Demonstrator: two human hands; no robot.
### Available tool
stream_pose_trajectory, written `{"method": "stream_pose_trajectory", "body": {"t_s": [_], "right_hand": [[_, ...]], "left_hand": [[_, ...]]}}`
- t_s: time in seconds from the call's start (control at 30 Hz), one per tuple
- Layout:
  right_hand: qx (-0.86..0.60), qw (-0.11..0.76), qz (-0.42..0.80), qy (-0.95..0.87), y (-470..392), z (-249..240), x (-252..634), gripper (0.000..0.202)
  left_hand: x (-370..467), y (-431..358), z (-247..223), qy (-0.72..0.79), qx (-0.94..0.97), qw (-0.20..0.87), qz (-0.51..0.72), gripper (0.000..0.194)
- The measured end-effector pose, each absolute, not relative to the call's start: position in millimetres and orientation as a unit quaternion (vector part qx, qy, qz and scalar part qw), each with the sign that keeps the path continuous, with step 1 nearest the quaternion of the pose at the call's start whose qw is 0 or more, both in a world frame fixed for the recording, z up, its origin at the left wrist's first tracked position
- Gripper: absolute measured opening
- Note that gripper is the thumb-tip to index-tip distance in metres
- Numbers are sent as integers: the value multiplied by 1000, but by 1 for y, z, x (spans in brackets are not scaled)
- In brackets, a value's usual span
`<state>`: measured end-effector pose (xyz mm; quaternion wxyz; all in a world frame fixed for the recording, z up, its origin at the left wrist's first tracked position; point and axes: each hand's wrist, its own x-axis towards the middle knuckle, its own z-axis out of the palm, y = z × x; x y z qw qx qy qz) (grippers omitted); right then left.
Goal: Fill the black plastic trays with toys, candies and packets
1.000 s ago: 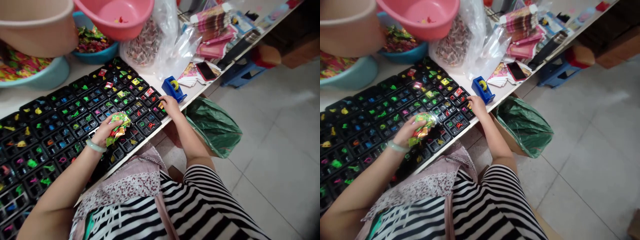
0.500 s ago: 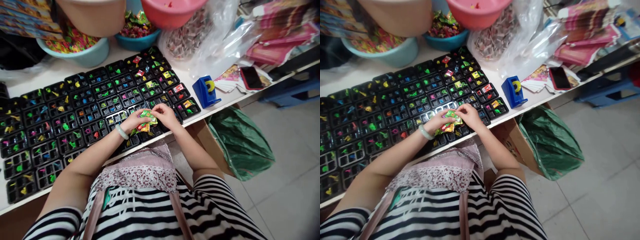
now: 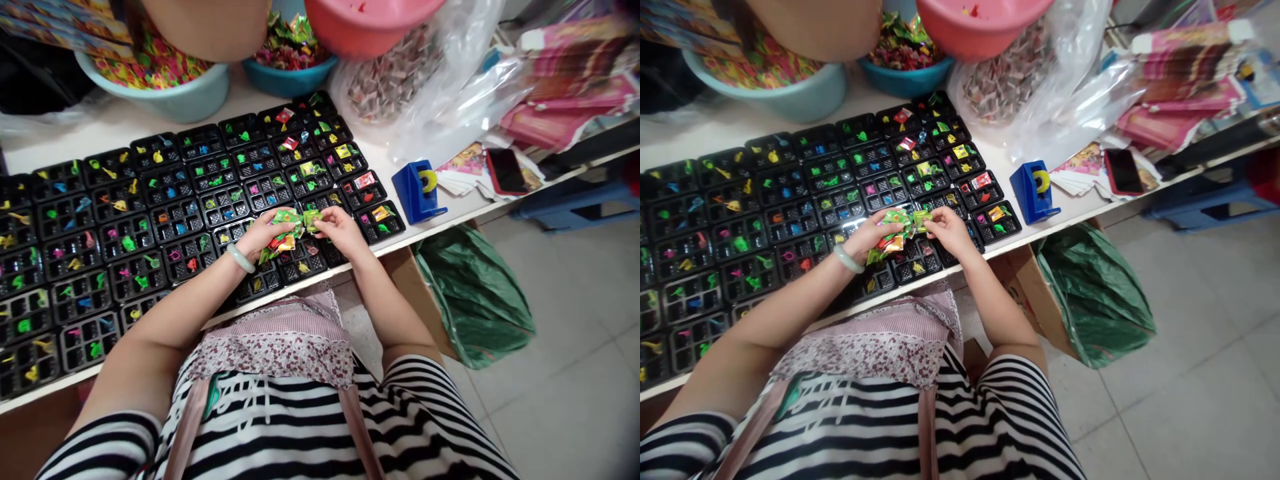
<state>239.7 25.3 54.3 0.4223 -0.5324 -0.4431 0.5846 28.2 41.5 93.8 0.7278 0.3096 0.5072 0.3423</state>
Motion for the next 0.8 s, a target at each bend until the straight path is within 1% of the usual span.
{"method": "stream_pose_trajectory", "body": {"t_s": [0.07,0.17,0.3,0.4,0.5,0.67,0.8], "right_hand": [[-543,438,562,-446,34,50,251,45],[-584,439,498,-466,54,47,271,41],[-643,401,415,-504,83,43,288,26],[-668,354,373,-538,98,41,292,16],[-677,326,362,-552,100,42,295,15],[-653,358,402,-534,69,53,307,20],[-658,296,387,-573,35,60,314,11]], "left_hand": [[24,44,96,510,303,732,336,55],[17,46,100,503,300,733,345,54],[9,49,105,509,291,727,357,55],[3,49,108,519,289,719,361,53],[-3,49,111,526,290,710,368,53],[-16,47,115,537,288,700,372,52],[-27,45,117,543,298,689,376,50]]}}
